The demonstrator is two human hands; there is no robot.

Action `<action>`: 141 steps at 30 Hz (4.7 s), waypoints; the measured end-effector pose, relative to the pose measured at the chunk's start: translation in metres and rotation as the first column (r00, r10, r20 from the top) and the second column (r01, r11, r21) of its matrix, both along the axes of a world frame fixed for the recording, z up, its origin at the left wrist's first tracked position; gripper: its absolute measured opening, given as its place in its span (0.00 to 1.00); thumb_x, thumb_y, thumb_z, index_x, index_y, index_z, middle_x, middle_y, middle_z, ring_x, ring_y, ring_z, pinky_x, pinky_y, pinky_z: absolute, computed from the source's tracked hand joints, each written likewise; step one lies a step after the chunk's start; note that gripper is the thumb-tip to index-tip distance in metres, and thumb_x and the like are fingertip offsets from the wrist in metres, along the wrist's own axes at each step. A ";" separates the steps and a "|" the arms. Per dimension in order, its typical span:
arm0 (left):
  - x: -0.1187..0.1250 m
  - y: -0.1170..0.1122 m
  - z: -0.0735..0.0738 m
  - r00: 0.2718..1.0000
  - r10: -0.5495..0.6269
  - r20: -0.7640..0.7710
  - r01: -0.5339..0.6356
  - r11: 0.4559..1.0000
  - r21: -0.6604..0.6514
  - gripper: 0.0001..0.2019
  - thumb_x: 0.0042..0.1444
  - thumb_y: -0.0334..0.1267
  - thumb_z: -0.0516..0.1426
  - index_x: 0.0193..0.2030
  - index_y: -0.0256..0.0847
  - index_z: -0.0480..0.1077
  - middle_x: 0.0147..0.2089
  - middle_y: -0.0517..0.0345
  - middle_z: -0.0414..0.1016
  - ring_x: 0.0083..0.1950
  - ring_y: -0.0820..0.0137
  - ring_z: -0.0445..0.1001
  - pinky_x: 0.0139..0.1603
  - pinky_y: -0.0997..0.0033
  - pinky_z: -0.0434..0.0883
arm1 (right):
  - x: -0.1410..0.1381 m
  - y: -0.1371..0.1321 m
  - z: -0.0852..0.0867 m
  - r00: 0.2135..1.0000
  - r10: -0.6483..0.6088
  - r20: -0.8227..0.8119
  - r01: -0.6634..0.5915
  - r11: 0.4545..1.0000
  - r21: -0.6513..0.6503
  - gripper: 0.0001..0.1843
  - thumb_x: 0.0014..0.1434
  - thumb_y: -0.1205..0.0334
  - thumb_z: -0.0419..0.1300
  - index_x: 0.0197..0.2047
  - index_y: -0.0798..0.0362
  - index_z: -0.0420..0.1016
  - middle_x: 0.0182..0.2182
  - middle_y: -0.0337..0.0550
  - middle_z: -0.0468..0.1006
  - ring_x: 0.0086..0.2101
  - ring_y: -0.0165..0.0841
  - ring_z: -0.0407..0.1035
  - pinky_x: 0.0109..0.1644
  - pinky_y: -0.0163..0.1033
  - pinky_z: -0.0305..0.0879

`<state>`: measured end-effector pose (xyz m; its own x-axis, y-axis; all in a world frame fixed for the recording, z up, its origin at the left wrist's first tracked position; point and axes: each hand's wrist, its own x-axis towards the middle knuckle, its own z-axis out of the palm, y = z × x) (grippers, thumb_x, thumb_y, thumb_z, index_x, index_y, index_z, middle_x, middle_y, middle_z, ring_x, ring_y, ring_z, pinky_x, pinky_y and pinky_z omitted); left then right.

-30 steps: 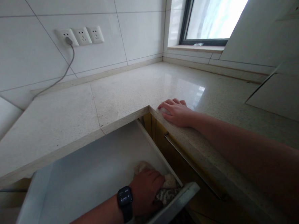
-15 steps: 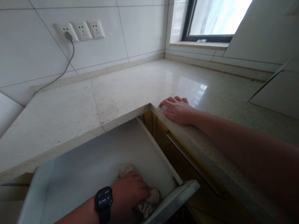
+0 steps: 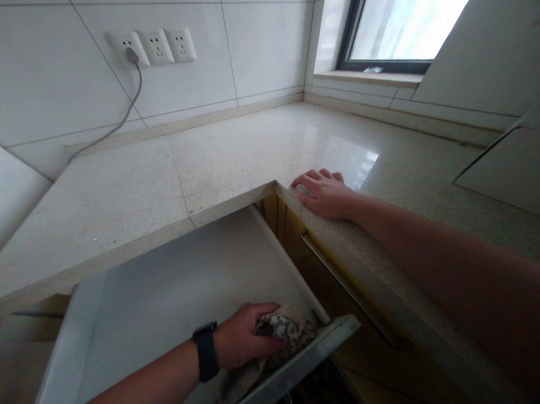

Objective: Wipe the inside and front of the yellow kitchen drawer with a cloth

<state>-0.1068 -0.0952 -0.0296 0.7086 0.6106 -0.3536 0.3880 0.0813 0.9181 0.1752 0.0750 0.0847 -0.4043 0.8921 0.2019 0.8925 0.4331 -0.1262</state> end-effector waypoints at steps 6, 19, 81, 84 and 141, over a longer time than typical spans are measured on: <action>0.055 0.009 -0.001 0.927 0.152 0.344 -0.082 0.974 -0.210 0.24 0.54 0.48 0.66 0.54 0.37 0.72 0.53 0.48 0.78 0.53 0.62 0.76 0.58 0.61 0.69 | 0.001 0.000 0.000 1.000 -0.005 0.001 0.005 1.000 -0.011 0.22 0.64 0.48 0.47 0.58 0.40 0.69 0.57 0.49 0.70 0.55 0.52 0.60 0.57 0.64 0.53; -0.062 -0.024 0.004 0.968 0.243 0.070 -0.214 0.935 -0.281 0.35 0.42 0.53 0.70 0.56 0.40 0.72 0.53 0.49 0.79 0.56 0.54 0.74 0.62 0.52 0.67 | 0.001 -0.001 0.002 1.000 -0.006 -0.009 0.006 1.000 -0.028 0.23 0.64 0.47 0.47 0.58 0.40 0.70 0.57 0.49 0.70 0.57 0.53 0.60 0.58 0.65 0.53; -0.132 0.183 -0.044 0.578 0.761 -0.294 -0.126 0.440 0.889 0.24 0.62 0.40 0.55 0.65 0.42 0.63 0.65 0.42 0.67 0.72 0.50 0.57 0.70 0.44 0.51 | 0.002 0.004 0.000 0.999 -0.004 0.042 0.005 1.000 -0.021 0.23 0.66 0.47 0.45 0.60 0.38 0.68 0.58 0.47 0.70 0.57 0.53 0.60 0.57 0.65 0.54; -0.134 0.172 -0.042 0.622 0.711 -0.327 -0.087 0.478 0.874 0.26 0.59 0.39 0.58 0.65 0.40 0.64 0.66 0.40 0.66 0.70 0.50 0.60 0.68 0.49 0.56 | 0.002 0.005 0.000 0.999 0.002 0.041 -0.001 1.000 -0.022 0.23 0.66 0.47 0.46 0.60 0.38 0.68 0.58 0.48 0.70 0.57 0.53 0.61 0.57 0.65 0.54; -0.132 -0.016 0.064 0.753 0.334 0.567 -0.447 0.892 0.068 0.31 0.49 0.48 0.70 0.57 0.41 0.67 0.52 0.51 0.74 0.53 0.61 0.72 0.57 0.58 0.68 | -0.180 -0.131 -0.019 0.444 0.047 -0.895 -0.855 0.322 -0.407 0.45 0.56 0.46 0.68 0.70 0.41 0.51 0.63 0.49 0.65 0.58 0.41 0.64 0.61 0.51 0.61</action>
<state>-0.2388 -0.1107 0.0344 0.4318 0.8889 0.1533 -0.1884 -0.0773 0.9791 -0.0051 -0.0559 0.0654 -0.8877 0.4590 0.0357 -0.0083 0.0615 -0.9981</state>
